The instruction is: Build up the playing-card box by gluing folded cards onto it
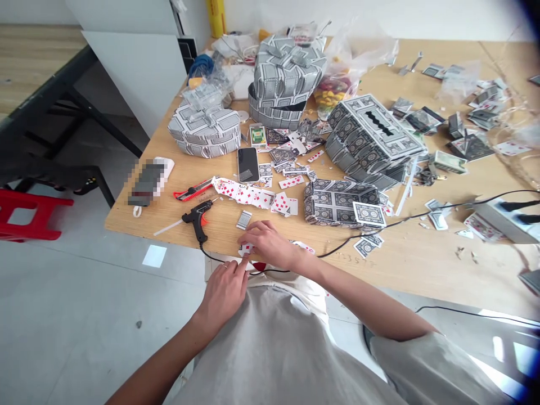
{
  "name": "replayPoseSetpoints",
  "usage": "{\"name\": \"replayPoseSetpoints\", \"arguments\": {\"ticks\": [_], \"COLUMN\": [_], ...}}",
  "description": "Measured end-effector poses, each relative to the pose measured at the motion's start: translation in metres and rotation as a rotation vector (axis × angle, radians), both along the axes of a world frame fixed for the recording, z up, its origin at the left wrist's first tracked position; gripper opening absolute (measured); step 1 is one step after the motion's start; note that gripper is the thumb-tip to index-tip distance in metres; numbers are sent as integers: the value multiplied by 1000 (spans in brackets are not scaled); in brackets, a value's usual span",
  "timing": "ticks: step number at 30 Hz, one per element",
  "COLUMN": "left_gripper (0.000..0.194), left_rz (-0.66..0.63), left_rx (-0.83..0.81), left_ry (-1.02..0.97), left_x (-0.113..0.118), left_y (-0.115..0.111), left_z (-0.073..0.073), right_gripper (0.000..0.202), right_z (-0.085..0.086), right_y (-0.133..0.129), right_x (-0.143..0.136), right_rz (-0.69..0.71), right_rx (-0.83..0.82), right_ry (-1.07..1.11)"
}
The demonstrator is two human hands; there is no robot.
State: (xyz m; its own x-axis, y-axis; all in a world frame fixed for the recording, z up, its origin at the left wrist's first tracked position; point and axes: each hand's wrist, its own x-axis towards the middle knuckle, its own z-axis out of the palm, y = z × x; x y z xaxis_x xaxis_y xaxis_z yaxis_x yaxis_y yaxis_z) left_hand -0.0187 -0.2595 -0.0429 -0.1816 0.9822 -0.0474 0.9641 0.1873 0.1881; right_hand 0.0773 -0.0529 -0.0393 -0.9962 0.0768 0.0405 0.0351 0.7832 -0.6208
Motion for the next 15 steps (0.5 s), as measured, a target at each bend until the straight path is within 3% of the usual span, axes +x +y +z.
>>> {"name": "replayPoseSetpoints", "arguments": {"ticks": [11,15], "left_gripper": [35,33], "left_rz": [-39,-15], "left_rx": [42,85], "left_ry": [-24,-58], "left_x": [0,0], "left_y": [4,6], "left_z": [1,3], "right_gripper": [25,32], "right_z": [-2,9], "right_y": [-7,-6], "right_x": [2,7], "right_rz": [14,-36], "right_rx": [117,22], "right_ry": [-8,86]}}
